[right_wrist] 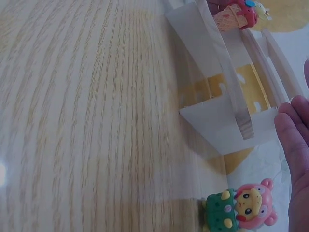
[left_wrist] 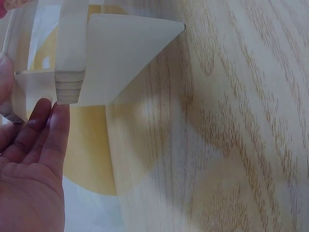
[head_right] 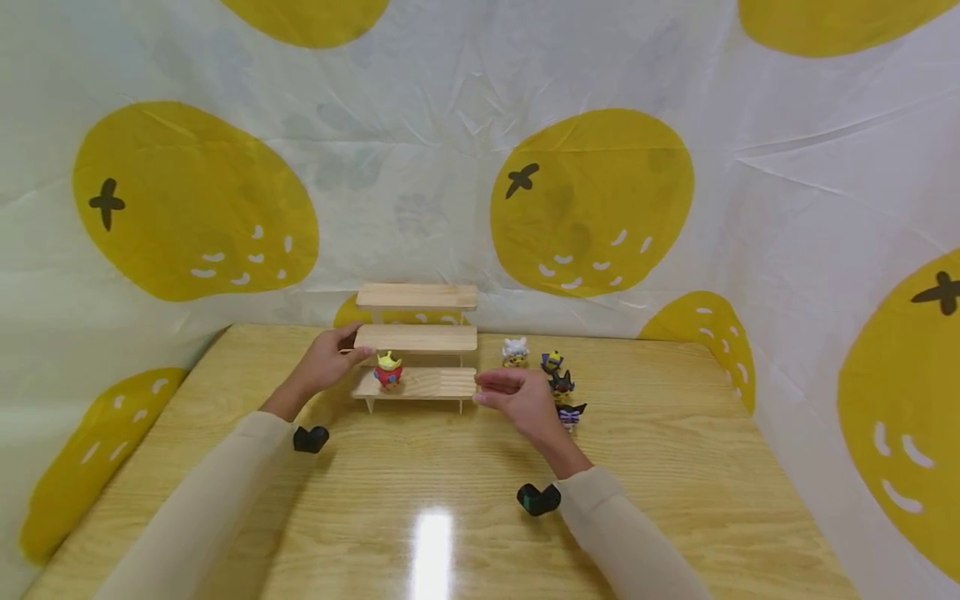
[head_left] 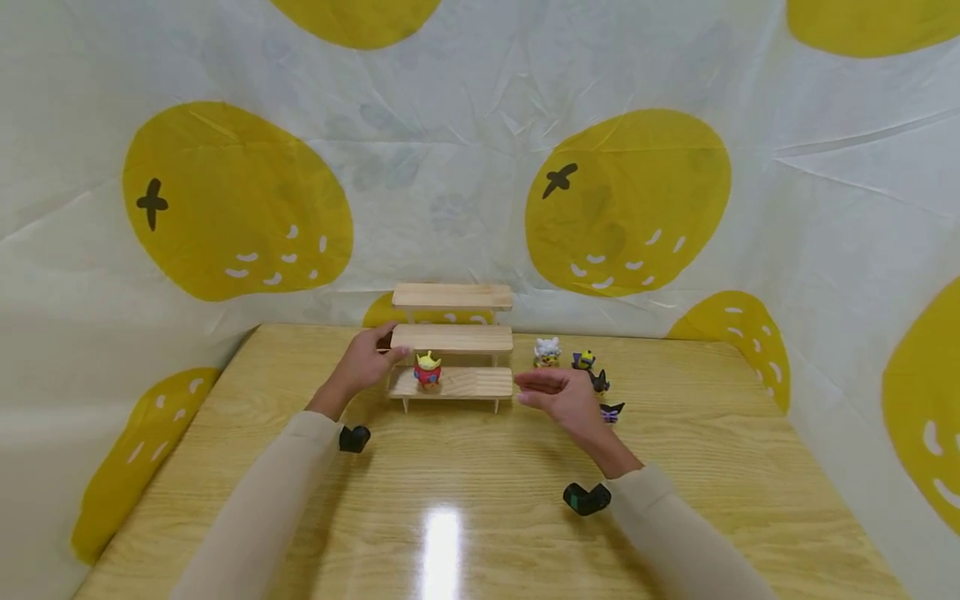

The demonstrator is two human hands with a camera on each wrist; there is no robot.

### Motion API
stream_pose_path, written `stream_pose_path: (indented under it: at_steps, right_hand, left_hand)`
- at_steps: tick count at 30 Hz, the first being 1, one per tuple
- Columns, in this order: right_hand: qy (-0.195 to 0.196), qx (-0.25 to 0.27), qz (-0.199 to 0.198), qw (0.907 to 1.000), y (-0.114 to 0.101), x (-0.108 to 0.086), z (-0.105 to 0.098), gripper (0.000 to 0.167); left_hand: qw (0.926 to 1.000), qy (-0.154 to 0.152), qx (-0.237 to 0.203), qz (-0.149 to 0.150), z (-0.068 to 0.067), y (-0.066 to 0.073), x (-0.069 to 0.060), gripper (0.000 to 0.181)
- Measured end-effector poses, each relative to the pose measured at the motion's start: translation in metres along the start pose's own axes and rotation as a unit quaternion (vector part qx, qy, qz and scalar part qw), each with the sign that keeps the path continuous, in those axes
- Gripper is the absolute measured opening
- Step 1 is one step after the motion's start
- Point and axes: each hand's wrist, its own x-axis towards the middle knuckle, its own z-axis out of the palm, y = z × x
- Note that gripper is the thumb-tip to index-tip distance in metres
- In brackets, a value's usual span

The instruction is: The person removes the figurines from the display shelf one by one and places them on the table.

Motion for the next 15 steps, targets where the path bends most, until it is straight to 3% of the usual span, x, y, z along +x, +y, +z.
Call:
stream_pose_path:
  at_steps: [15]
  right_hand:
    - [-0.028,0.0,0.028,0.9992,-0.005,0.013,0.018,0.038]
  left_hand:
    - [0.9999,0.0,-0.008,-0.008,0.001,0.0,0.001,0.07]
